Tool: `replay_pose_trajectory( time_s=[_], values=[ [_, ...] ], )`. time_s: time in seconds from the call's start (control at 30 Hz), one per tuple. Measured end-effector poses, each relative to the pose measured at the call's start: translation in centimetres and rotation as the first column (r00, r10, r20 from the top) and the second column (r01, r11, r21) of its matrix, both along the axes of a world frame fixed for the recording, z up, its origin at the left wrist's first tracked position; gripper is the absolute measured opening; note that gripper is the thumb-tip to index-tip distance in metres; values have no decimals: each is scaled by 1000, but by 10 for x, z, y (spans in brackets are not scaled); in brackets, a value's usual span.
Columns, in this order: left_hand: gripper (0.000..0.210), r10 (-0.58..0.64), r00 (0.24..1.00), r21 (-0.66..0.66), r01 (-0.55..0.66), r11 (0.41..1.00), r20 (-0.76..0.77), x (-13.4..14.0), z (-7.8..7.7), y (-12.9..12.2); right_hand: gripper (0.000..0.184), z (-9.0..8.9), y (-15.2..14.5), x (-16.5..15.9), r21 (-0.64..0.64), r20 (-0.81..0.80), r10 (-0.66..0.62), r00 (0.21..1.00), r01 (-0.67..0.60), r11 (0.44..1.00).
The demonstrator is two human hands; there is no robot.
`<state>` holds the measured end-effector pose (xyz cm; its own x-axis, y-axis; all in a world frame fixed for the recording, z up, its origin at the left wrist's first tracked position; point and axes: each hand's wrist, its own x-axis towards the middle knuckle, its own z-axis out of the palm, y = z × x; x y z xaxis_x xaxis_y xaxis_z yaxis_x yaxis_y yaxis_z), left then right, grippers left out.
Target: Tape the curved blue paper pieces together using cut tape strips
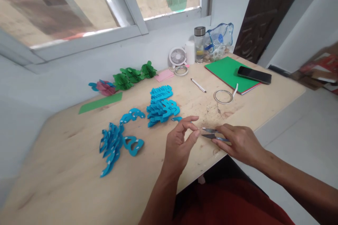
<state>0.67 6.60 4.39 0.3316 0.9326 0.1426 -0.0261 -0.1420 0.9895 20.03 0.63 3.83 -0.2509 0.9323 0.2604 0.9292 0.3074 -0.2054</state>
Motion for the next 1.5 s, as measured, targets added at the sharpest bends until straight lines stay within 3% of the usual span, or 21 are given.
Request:
replay_pose_trajectory(
  time_s=[0.2, 0.4, 0.67, 0.83, 1.0, 1.1, 1.17, 1.23, 1.33, 1.4, 1.5],
  values=[
    [9, 90, 948, -333, 18, 943, 305, 10, -2, -3, 28, -19, 9, 19, 77, -15, -83, 996, 84, 993],
    [13, 129, 886, -485, 118, 866, 446, 25, 1, -8, 33, -47, 32, 55, 212, -21, -364, 931, 360, 909],
    [16, 125, 886, -520, 143, 842, 447, 43, 1, -9, 31, -56, 54, 79, 161, -35, -523, 851, 522, 838],
    [19, 96, 849, -519, 225, 824, 520, 50, -2, -7, 32, -58, 58, 83, 183, -6, -532, 847, 524, 832],
    [10, 72, 787, -483, 302, 822, 613, 51, -6, -7, 33, -63, 58, 89, 199, 18, -524, 852, 510, 837],
    [8, 52, 788, -460, 304, 834, 614, 49, -6, -8, 36, -60, 55, 89, 244, -37, -519, 854, 511, 824],
    [9, 39, 824, -425, 251, 870, 565, 47, -6, -10, 34, -50, 50, 80, 244, -160, -470, 868, 496, 833],
    [10, 28, 879, -342, 156, 927, 476, 43, -6, -11, 29, -33, 42, 63, 131, -343, -354, 870, 417, 899],
    [7, 25, 946, -175, 34, 984, 324, 35, -7, -13, 25, -1, 31, 28, -102, -611, -146, 778, 106, 989],
    [5, 20, 969, -77, -2, 997, 245, 28, -7, -15, 23, 16, 25, 7, -197, -723, -94, 685, -74, 978],
    [5, 21, 991, 65, -29, 997, 129, 15, -7, -17, 21, 30, 22, -11, -277, -809, -126, 573, -185, 943]
  ],
)
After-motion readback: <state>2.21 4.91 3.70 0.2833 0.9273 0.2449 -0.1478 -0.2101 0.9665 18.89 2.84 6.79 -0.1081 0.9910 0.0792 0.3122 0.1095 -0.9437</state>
